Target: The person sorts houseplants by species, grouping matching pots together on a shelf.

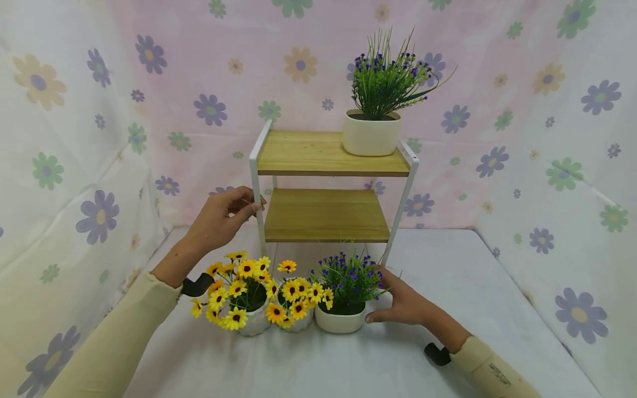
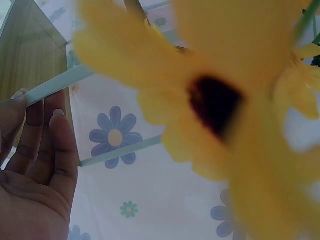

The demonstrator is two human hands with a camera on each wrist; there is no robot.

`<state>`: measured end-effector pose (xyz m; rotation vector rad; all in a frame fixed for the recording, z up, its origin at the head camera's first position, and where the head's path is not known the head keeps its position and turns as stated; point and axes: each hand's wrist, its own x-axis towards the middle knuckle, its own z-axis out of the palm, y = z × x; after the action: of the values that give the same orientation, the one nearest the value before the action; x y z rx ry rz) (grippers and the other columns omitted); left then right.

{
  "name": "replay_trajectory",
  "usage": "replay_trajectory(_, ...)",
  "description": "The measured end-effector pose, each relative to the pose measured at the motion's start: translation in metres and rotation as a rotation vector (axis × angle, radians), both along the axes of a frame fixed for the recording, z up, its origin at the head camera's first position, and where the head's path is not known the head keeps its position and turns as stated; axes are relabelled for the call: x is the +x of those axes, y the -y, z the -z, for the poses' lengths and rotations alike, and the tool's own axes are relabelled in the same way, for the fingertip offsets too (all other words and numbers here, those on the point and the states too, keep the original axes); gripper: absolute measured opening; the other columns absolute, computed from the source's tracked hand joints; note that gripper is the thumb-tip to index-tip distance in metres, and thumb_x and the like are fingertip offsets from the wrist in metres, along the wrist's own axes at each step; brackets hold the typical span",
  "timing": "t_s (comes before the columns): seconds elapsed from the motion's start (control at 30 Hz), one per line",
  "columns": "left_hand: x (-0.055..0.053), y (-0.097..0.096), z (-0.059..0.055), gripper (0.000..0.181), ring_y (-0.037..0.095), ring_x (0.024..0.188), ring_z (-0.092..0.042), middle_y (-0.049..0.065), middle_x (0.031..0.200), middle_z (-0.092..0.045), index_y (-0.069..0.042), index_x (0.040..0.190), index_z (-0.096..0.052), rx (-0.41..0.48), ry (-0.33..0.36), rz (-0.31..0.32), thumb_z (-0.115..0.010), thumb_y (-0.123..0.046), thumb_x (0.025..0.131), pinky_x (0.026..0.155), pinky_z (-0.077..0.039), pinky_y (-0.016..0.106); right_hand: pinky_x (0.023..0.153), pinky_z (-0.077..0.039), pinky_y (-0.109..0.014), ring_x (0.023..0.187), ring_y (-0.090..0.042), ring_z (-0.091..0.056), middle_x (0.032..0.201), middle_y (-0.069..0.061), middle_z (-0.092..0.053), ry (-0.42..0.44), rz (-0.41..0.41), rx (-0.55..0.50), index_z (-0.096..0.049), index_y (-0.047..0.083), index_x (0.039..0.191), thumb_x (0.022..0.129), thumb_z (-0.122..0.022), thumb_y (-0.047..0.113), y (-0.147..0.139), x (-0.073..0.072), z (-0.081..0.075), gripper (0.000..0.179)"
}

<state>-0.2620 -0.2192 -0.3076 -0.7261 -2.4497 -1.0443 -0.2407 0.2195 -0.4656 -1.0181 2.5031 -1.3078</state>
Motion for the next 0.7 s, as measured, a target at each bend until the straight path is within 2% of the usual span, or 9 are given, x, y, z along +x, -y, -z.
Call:
replay_trajectory(0.17,0.0,0.0,0.0,0.018,0.023,0.091,-0.075,0.008,0.107,-0.077,-0.009,0.121,-0.073,0.002,-0.001,0.001,-0.06,-0.016,0.11,0.082,-0.059,0.046,0.119,-0.035,-0.064,0.156,-0.03,-0.035,0.172,0.003,-0.032,-0.002,-0.049,0.007,-0.022,0.031,0.17,0.074,-0.099,0.04,0.01,-0.003,0.001,0.123)
replay_trajectory(0.33,0.0,0.0,0.0,0.018,0.023,0.091,-0.075,0.008,0.107,-0.076,-0.009,0.121,-0.073,0.004,0.003,0.002,-0.06,-0.016,0.11,0.083,-0.059,0.048,0.122,-0.029,-0.064,0.157,-0.031,-0.032,0.17,0.003,-0.036,0.005,-0.056,0.019,-0.03,0.032,0.167,0.072,-0.1,0.041,0.019,-0.002,0.0,0.118)
replay_trajectory(0.53,0.0,0.0,0.0,0.018,0.021,0.092,-0.075,0.007,0.107,-0.077,-0.01,0.121,-0.073,0.002,0.003,-0.003,-0.06,-0.017,0.111,0.083,-0.059,0.038,0.124,-0.025,-0.065,0.159,-0.032,-0.029,0.169,0.002,-0.036,0.004,-0.047,0.027,-0.033,0.031,0.165,0.072,-0.1,0.041,0.026,-0.001,-0.002,0.116)
replay_trajectory(0.7,0.0,0.0,0.0,0.018,0.021,0.091,-0.074,0.008,0.107,-0.077,-0.01,0.121,-0.073,0.007,0.009,-0.003,-0.06,-0.017,0.111,0.083,-0.059,0.043,0.124,-0.024,-0.065,0.159,-0.03,-0.029,0.168,0.004,-0.037,-0.001,-0.045,0.01,-0.034,0.033,0.164,0.072,-0.101,0.038,0.028,-0.001,-0.001,0.114)
